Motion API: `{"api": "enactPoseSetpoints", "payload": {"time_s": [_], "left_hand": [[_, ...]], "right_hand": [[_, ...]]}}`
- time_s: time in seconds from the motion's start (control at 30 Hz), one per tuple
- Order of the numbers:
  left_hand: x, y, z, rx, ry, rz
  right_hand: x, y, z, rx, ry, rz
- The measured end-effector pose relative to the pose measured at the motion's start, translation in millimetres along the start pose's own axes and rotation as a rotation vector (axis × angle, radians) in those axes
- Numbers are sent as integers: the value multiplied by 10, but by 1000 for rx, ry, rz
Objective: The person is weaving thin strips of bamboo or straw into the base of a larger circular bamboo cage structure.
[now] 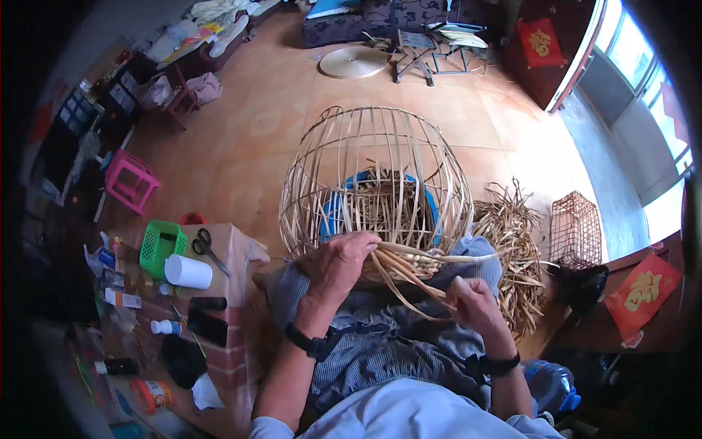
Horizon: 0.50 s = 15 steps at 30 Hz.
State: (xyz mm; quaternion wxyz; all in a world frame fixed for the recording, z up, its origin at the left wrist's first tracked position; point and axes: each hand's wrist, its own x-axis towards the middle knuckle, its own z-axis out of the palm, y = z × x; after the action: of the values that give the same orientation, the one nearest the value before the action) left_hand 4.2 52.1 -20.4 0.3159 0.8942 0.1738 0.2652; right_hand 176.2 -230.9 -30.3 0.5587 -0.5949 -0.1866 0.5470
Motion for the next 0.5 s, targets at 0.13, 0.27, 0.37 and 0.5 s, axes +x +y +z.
{"api": "enactPoseSetpoints", "payload": {"time_s": [0.13,0.27,0.37,0.5], "left_hand": [[-47,-33,-12,-44,-41,-36],[13,6,-80,-88,-55,-7],[40,15,-95,-91,-95,-18],[36,30,-109,-72,-118,-52]], "right_hand": [[31,-568,630,-257,203,-429],[576,-767,772,-1192,494,-945],[812,-558,774,-1335,327,-719],[816,-474,952,-1349,401,-763]]}}
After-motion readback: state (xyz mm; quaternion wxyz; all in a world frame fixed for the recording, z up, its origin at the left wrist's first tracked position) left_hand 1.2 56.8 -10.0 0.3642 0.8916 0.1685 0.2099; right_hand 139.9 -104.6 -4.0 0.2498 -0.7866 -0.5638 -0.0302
